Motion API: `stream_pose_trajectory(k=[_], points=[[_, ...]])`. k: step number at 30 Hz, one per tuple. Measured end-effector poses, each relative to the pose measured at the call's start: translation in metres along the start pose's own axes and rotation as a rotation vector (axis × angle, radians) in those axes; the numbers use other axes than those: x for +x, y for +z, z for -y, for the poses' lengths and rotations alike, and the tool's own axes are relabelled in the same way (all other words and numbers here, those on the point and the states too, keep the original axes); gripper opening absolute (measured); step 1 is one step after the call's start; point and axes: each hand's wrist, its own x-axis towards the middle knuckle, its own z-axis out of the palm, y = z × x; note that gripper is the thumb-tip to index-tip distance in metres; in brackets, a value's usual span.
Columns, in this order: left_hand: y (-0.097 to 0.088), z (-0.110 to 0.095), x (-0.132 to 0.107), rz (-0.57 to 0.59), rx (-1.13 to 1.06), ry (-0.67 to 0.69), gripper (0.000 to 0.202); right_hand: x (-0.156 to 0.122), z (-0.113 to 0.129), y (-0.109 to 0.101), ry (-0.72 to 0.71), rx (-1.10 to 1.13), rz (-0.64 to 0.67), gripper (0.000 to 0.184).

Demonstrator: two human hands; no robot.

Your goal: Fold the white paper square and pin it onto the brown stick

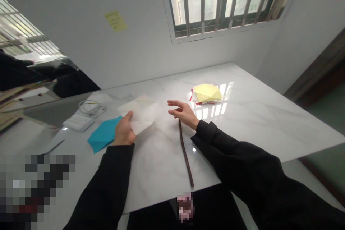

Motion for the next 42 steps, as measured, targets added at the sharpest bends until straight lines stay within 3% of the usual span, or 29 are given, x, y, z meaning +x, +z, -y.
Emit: stream_pose_trajectory(k=[2,3,5,6,7,9,10,13,15,18,22,27,29,33,36,38,42], points=[[-0.023,-0.027,0.005,-0.334,0.123,0.373,0.026,0.002,0.001,-0.002,-0.005,-0.007,-0.021,0.051],[-0.036,-0.043,0.007,-0.421,0.231,0.625,0.032,0.003,0.002,-0.003,-0.007,-0.012,-0.033,0.05],[-0.066,-0.072,0.008,-0.479,0.496,1.105,0.044,0.004,0.002,-0.004,-0.013,-0.024,-0.05,0.047],[-0.08,-0.081,0.008,-0.466,0.652,1.278,0.049,0.005,0.002,-0.004,-0.018,-0.031,-0.055,0.046],[-0.093,-0.086,0.009,-0.398,0.813,1.355,0.052,0.005,0.002,-0.004,-0.021,-0.039,-0.057,0.045],[-0.113,-0.08,0.012,-0.201,1.08,1.285,0.057,0.004,0.002,-0.003,-0.026,-0.055,-0.054,0.044],[-0.121,-0.07,0.015,-0.112,1.204,1.161,0.056,0.004,0.001,-0.003,-0.028,-0.064,-0.051,0.044],[-0.137,-0.03,0.024,0.16,1.569,0.61,0.055,0.005,-0.001,-0.003,-0.046,-0.098,-0.043,0.044],[-0.142,-0.01,0.028,0.33,1.72,0.412,0.06,0.006,-0.002,-0.006,-0.072,-0.141,-0.049,0.043],[-0.145,-0.001,0.03,0.359,1.825,0.387,0.067,0.007,-0.005,-0.011,-0.126,-0.267,-0.076,0.04],[-0.143,-0.005,0.026,0.308,1.833,0.434,0.065,0.009,-0.01,-0.016,-0.26,-0.468,-0.134,0.033],[-0.12,-0.012,0.009,0.145,1.69,0.675,0.074,0.011,-0.014,-0.019,-0.3,-0.564,-0.17,0.032],[-0.1,-0.015,0.0,0.119,1.54,0.806,0.069,0.011,-0.014,-0.019,-0.294,-0.573,-0.17,0.033],[-0.041,-0.02,-0.013,0.204,1.264,0.954,0.048,0.011,-0.012,-0.018,-0.304,-0.588,-0.167,0.032],[0.008,-0.017,-0.021,0.17,1.145,0.953,0.035,0.01,-0.01,-0.018,-0.311,-0.594,-0.171,0.029],[0.036,-0.009,-0.027,0.165,1.092,0.873,0.027,0.009,-0.01,-0.018,-0.316,-0.6,-0.174,0.027],[0.068,0.016,-0.039,0.149,1.044,0.733,0.029,0.009,-0.01,-0.017,-0.327,-0.595,-0.166,0.023]])
